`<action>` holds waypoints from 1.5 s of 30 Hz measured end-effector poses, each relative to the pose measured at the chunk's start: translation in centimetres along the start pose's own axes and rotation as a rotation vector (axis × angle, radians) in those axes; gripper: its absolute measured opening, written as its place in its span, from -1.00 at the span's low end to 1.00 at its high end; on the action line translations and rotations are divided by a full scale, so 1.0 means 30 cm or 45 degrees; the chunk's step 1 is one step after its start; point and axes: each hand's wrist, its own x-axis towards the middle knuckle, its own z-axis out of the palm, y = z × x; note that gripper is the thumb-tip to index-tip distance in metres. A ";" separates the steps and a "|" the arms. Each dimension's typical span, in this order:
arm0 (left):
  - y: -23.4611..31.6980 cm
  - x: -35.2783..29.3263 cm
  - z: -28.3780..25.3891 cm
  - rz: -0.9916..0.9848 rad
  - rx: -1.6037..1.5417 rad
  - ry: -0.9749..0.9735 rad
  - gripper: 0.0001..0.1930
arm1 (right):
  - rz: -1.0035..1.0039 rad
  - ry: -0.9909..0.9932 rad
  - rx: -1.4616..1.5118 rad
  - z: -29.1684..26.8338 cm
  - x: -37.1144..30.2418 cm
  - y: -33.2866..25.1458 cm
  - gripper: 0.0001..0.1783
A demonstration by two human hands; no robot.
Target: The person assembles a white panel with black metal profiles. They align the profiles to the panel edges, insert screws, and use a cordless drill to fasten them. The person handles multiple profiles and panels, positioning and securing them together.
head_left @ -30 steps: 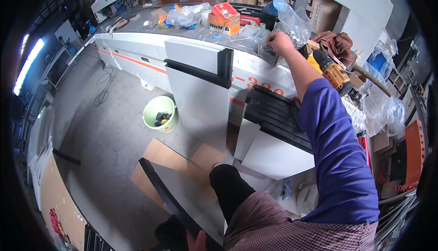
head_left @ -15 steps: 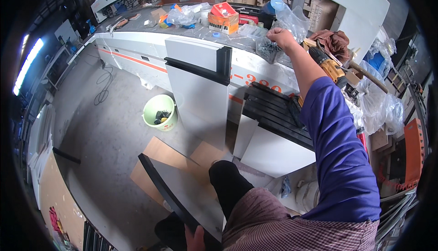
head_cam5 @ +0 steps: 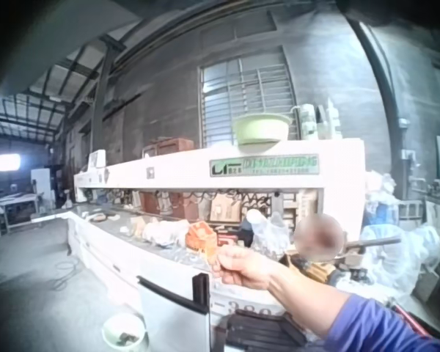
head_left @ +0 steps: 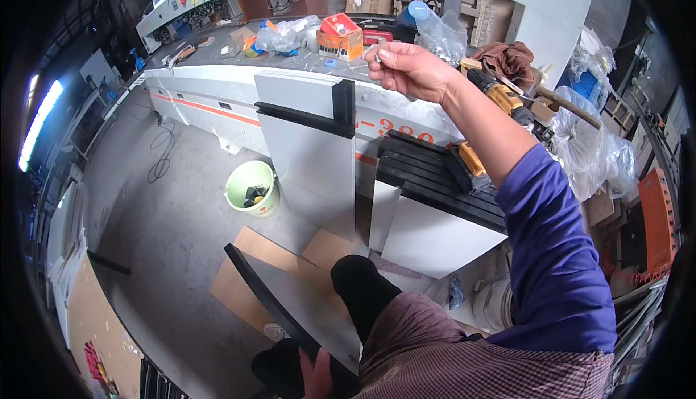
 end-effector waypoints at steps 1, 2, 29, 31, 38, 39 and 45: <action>0.010 -0.011 0.004 -0.014 0.003 0.010 -0.37 | 0.000 -0.020 0.001 0.008 -0.012 -0.004 -0.75; 0.018 -0.020 0.008 -0.030 0.007 0.020 -0.38 | 0.003 -0.024 -0.001 0.014 -0.023 -0.006 -0.74; 0.036 -0.026 -0.038 -0.248 0.043 0.077 -0.37 | 0.576 0.758 -1.739 -0.615 -0.073 -0.219 -0.80; 0.033 -0.023 -0.033 -0.240 0.043 0.084 -0.36 | 0.666 0.771 -1.746 -0.612 -0.071 -0.219 -0.81; 0.036 -0.031 -0.028 -0.311 -0.033 0.094 -0.36 | 0.651 0.740 -1.703 -0.588 -0.070 -0.216 -0.79; 0.033 -0.032 -0.028 -0.299 -0.092 0.096 -0.36 | 0.648 0.758 -1.695 -0.587 -0.070 -0.216 -0.79; 0.007 -0.032 -0.042 -0.318 -0.072 0.106 -0.36 | 0.648 0.744 -1.776 -0.585 -0.075 -0.215 -0.76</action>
